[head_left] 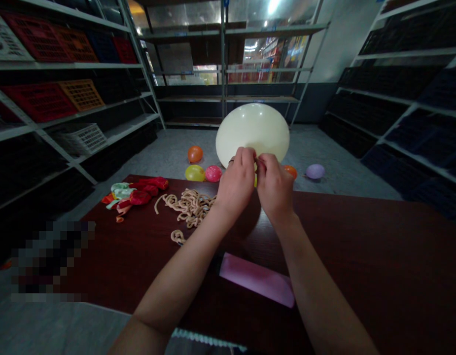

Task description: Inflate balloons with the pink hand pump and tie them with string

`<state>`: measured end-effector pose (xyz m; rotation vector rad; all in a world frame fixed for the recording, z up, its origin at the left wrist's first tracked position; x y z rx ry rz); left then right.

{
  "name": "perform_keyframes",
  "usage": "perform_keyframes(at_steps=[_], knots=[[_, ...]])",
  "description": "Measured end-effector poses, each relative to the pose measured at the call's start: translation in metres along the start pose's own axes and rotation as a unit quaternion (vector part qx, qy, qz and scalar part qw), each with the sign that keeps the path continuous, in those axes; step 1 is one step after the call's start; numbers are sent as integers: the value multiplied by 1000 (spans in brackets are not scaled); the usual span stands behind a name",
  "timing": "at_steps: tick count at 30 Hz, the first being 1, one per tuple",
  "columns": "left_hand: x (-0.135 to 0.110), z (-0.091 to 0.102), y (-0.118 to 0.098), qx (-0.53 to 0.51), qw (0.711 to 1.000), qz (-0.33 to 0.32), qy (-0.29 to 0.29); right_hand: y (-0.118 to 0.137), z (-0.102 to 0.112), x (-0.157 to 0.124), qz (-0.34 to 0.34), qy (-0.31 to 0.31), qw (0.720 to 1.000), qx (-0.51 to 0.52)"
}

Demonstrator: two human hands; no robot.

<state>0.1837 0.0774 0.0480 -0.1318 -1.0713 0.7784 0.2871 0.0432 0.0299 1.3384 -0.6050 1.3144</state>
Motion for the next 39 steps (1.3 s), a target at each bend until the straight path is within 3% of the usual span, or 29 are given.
perform_keyframes(at_steps=[5,10,14,21,30,39], knots=[[7,3,12,-174,984,29,-15,-3,2,2,-18,-6,1000,-5],[16,7,25,-266,960,73,41,-5,5,7,-40,2,999,9],[16,11,26,-198,976,70,48,-3,6,8,-44,18,999,25],[10,20,10,-66,996,-43,36,0,6,9,-58,18,998,34],[5,13,1,70,997,-30,25,2,3,5,-9,20,1000,6],[6,24,9,45,998,-5,40,6,-4,-5,19,45,999,20]])
Point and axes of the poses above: each hand's wrist, its own x-axis towards the middle knuckle, its own z-axis out of the back of the hand, y = z × x, the point moved 3 cm from there along x, towards the middle knuckle, and after that the axes turned 10 degrees about -y, right-handed, at the moved point
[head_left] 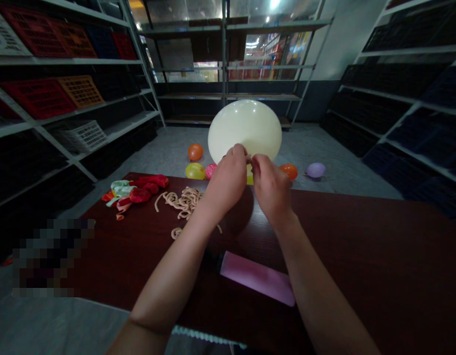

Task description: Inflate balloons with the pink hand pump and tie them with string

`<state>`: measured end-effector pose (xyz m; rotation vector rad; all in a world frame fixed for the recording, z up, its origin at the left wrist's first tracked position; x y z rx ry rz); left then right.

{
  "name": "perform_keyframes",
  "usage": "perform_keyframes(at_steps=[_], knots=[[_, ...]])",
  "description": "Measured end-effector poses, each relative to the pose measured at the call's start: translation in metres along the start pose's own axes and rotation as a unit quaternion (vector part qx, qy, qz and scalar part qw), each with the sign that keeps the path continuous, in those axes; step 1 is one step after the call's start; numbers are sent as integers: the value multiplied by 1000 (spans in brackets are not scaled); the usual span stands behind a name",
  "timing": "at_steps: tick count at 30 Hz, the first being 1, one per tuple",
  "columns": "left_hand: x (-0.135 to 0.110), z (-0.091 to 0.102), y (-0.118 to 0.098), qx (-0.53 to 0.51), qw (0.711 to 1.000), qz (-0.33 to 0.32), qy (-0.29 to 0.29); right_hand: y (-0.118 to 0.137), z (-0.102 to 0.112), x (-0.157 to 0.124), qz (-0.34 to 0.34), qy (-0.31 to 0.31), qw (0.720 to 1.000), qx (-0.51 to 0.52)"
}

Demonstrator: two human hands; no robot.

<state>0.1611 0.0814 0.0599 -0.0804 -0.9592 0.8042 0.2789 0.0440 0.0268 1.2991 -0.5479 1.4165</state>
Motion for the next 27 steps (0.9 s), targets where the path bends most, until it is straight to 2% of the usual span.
perform_keyframes(at_steps=[6,13,16,19,22,27], knots=[[1,-1,5,-19,1000,-3,-1,-1,0,0,6,8,1000,-7],[2,12,1,-26,998,-47,44,-3,2,1,-3,-1,1000,3],[0,16,0,11,996,-53,65,-1,1,0,1,17,1000,7],[-1,17,3,71,994,-32,80,2,-1,-3,10,40,999,17],[2,18,6,77,994,-22,71,6,-1,-1,5,35,999,33],[6,15,7,28,998,-40,43,6,5,8,-43,4,997,59]])
Point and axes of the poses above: each hand's wrist, its own x-axis towards the middle knuckle, its own z-axis out of the back of the hand, y = z × x, the point moved 3 cm from there along x, towards the middle knuckle, and after that the axes turned 10 degrees about -y, right-handed, at the moved point
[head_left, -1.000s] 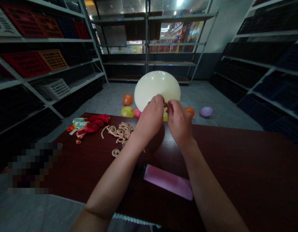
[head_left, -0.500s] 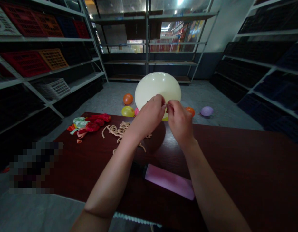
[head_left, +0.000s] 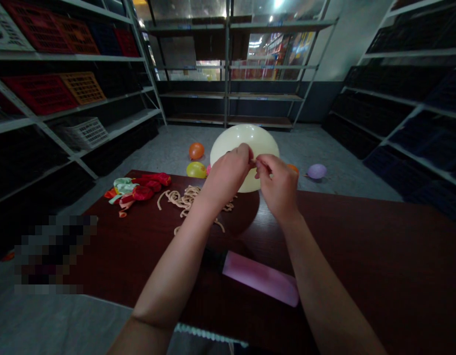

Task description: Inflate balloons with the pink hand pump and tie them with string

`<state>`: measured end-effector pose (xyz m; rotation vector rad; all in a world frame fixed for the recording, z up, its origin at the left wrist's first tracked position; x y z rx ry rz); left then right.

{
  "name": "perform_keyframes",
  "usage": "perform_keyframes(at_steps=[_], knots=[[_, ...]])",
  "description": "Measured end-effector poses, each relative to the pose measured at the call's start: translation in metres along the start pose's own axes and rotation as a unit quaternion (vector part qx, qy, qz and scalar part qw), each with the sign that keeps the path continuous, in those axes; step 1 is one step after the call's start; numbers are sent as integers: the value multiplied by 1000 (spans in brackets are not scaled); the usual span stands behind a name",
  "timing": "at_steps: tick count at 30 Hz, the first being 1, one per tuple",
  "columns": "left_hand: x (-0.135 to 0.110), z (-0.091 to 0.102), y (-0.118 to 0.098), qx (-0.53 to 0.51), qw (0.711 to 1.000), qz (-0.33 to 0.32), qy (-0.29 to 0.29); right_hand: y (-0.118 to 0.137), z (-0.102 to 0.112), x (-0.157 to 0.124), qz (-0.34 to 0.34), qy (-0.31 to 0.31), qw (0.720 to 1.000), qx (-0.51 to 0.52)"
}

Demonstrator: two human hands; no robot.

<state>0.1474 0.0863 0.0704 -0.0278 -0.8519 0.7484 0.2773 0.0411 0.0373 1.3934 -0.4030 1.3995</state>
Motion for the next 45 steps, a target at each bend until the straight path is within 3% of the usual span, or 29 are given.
perform_keyframes(at_steps=[10,15,23,30,35,42,45], knots=[[1,3,-7,-24,999,-24,-41,-1,3,4,-73,-32,995,52],[-1,1,-3,-93,994,-39,-46,-6,2,4,-122,-38,985,115],[1,-4,-6,-176,976,-82,-104,-24,-6,5,-283,2,904,320],[0,-4,-9,-220,966,-32,-132,-14,-7,3,-290,51,862,412],[0,-7,-7,-336,933,12,-129,-13,-5,4,-292,61,857,420],[5,-21,6,-507,838,98,-176,-8,-1,7,-302,48,858,412],[5,-24,9,-496,849,87,-161,-6,1,8,-302,37,867,395]])
Point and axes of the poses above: each hand's wrist, its own x-axis towards the middle knuckle, its own z-axis out of the back of the hand, y = z × x, the point moved 3 cm from there along x, towards the middle knuckle, and after that the axes turned 10 degrees about -y, right-handed, at the moved point
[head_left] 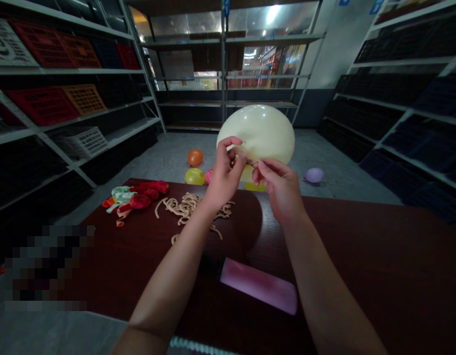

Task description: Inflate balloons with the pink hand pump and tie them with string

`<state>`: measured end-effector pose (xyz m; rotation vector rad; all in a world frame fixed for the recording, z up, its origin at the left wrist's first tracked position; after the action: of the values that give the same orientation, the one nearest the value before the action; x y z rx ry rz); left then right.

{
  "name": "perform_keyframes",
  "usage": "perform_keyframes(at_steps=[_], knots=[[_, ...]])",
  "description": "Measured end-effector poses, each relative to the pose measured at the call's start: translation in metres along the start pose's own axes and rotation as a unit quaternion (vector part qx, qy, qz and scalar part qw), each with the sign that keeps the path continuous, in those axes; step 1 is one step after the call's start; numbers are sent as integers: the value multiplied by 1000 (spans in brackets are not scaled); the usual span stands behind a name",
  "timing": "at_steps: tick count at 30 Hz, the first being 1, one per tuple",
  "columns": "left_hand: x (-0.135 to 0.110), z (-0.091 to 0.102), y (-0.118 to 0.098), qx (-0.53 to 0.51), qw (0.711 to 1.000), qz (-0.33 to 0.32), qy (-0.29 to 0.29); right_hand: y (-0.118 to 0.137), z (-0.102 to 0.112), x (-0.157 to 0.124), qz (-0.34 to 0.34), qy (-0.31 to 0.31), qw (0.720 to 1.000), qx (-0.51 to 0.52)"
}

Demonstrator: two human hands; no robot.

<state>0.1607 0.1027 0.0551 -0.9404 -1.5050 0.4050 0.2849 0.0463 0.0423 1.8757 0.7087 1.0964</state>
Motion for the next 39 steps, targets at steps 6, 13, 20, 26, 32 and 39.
perform_keyframes(at_steps=[6,13,20,26,32,39], knots=[[-2,3,-3,130,981,-95,112,3,3,3,24,-15,999,-19],[1,5,-7,211,958,-178,77,0,0,0,43,-32,999,-10],[1,8,-12,168,977,-129,-24,3,-8,-4,55,-25,998,-14],[2,5,-12,24,994,43,-101,8,-7,-6,45,-5,994,-99],[6,10,-1,-80,971,164,-157,3,-11,-9,30,5,991,-132],[9,8,-4,-88,981,124,-119,8,-12,-10,30,18,994,-106]])
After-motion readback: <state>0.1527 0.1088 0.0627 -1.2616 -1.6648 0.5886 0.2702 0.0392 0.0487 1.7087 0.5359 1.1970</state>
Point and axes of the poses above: each hand's wrist, its own x-axis towards the middle knuckle, its own z-axis out of the back of the hand, y = z × x, the point moved 3 cm from there along x, towards the middle knuckle, and after that the axes turned 10 degrees about -y, right-handed, at the moved point
